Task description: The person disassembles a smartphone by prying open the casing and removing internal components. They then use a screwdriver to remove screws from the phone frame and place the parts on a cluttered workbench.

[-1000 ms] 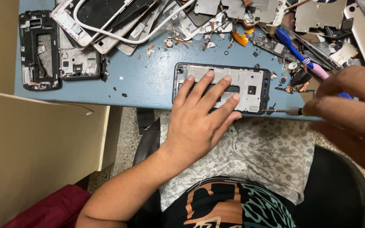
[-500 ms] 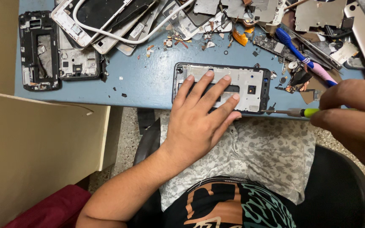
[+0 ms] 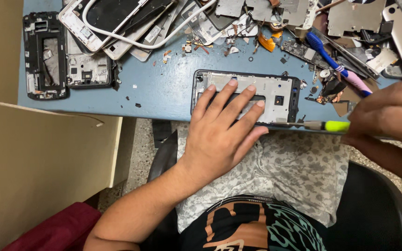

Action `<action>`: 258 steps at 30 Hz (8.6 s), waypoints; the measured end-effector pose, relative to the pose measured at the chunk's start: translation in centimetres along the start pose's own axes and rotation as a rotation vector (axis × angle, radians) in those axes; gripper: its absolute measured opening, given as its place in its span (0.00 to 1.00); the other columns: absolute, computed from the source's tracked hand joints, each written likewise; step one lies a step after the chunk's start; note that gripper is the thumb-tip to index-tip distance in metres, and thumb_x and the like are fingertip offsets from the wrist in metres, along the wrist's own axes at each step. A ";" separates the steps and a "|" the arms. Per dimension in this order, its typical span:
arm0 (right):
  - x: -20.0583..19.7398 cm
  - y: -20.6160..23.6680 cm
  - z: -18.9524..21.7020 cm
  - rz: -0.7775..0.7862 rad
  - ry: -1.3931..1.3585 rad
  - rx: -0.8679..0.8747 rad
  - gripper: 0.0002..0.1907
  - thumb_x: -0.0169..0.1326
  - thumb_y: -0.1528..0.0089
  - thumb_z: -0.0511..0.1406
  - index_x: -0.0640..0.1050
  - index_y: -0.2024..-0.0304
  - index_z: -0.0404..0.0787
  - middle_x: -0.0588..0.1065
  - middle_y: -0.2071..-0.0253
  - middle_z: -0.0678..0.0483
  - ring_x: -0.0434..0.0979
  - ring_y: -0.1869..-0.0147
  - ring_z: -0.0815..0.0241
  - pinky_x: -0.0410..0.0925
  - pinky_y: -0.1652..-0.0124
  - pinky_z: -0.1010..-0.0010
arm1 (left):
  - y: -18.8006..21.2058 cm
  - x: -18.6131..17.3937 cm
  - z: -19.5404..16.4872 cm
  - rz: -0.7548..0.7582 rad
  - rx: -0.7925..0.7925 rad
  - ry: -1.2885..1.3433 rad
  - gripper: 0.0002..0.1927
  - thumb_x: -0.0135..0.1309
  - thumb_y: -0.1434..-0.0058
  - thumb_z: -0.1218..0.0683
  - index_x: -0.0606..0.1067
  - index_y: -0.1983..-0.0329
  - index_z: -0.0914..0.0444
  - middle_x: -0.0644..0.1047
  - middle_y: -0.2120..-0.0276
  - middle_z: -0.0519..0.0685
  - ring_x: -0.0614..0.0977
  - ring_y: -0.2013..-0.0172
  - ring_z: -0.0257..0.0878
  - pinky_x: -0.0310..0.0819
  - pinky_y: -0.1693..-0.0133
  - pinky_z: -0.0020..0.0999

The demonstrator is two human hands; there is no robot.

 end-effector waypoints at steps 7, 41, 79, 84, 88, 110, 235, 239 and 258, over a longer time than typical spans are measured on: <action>-0.1 0.6 1.1 -0.099 -0.149 -0.070 0.12 0.68 0.50 0.39 0.81 0.64 0.51 0.80 0.55 0.54 0.83 0.52 0.64 0.75 0.53 0.71 | 0.7 -1.5 -1.1 -0.127 0.129 0.072 0.21 0.66 0.32 0.47 0.76 0.42 0.61 0.77 0.44 0.48 0.75 0.38 0.48 0.60 0.34 0.50; 5.6 0.5 4.3 0.009 -0.526 0.169 0.24 0.57 0.42 0.35 0.80 0.43 0.40 0.80 0.53 0.55 0.82 0.60 0.65 0.79 0.64 0.77 | 1.6 -2.1 -0.6 -0.053 0.049 0.750 0.12 0.68 0.38 0.59 0.79 0.53 0.63 0.84 0.60 0.52 0.87 0.62 0.41 0.80 0.60 0.33; 5.4 -2.2 8.0 -0.192 -0.477 0.182 0.08 0.62 0.44 0.39 0.82 0.67 0.42 0.72 0.81 0.54 0.73 0.80 0.57 0.66 0.79 0.66 | 2.7 -0.8 -1.3 0.073 -0.115 1.022 0.10 0.65 0.34 0.57 0.82 0.50 0.62 0.81 0.58 0.49 0.84 0.62 0.35 0.79 0.61 0.25; 5.1 -2.1 8.1 -0.244 -0.438 0.151 0.08 0.62 0.44 0.39 0.82 0.66 0.43 0.72 0.80 0.55 0.73 0.81 0.59 0.64 0.79 0.67 | 2.9 -0.6 -1.4 0.046 -0.130 1.024 0.11 0.66 0.35 0.58 0.82 0.49 0.62 0.81 0.59 0.49 0.84 0.62 0.35 0.79 0.61 0.25; 5.2 -2.0 8.1 -0.246 -0.446 0.139 0.08 0.62 0.45 0.39 0.82 0.66 0.41 0.71 0.81 0.55 0.72 0.81 0.58 0.64 0.80 0.66 | 3.1 -0.5 -1.4 0.037 -0.115 1.015 0.11 0.66 0.35 0.59 0.82 0.50 0.62 0.81 0.59 0.49 0.84 0.63 0.36 0.79 0.61 0.26; 6.4 -1.7 7.8 -0.192 -0.540 0.132 0.14 0.62 0.43 0.36 0.83 0.55 0.40 0.74 0.78 0.53 0.76 0.79 0.58 0.67 0.78 0.69 | 3.1 0.3 -1.8 0.037 -0.102 0.992 0.10 0.65 0.34 0.60 0.81 0.51 0.62 0.82 0.59 0.49 0.83 0.62 0.37 0.79 0.60 0.28; -0.6 -3.0 1.5 0.037 0.066 -0.026 0.09 0.59 0.45 0.35 0.77 0.62 0.42 0.81 0.62 0.48 0.86 0.56 0.56 0.78 0.57 0.65 | 0.5 -0.4 0.2 -0.034 -0.079 0.028 0.13 0.63 0.33 0.50 0.81 0.49 0.59 0.76 0.40 0.53 0.73 0.35 0.54 0.57 0.31 0.54; -1.3 -3.5 3.0 0.025 0.082 -0.044 0.14 0.59 0.48 0.35 0.78 0.59 0.41 0.81 0.59 0.47 0.85 0.57 0.55 0.77 0.60 0.67 | 0.4 -0.3 0.2 -0.034 -0.078 0.028 0.13 0.62 0.33 0.49 0.81 0.49 0.59 0.76 0.40 0.53 0.73 0.35 0.53 0.57 0.31 0.54; 0.0 -3.9 2.5 0.381 0.355 0.408 0.18 0.59 0.41 0.49 0.80 0.50 0.53 0.82 0.60 0.59 0.86 0.58 0.66 0.78 0.56 0.71 | 0.5 -0.3 0.3 -0.024 -0.080 0.018 0.13 0.62 0.33 0.49 0.82 0.50 0.59 0.76 0.40 0.53 0.73 0.35 0.53 0.58 0.32 0.55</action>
Point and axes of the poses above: each hand's wrist, its own y-axis away from the middle knuckle, its own x-axis out of the palm, z = x × y, the point moved 4 cm from there along -y, towards the middle knuckle
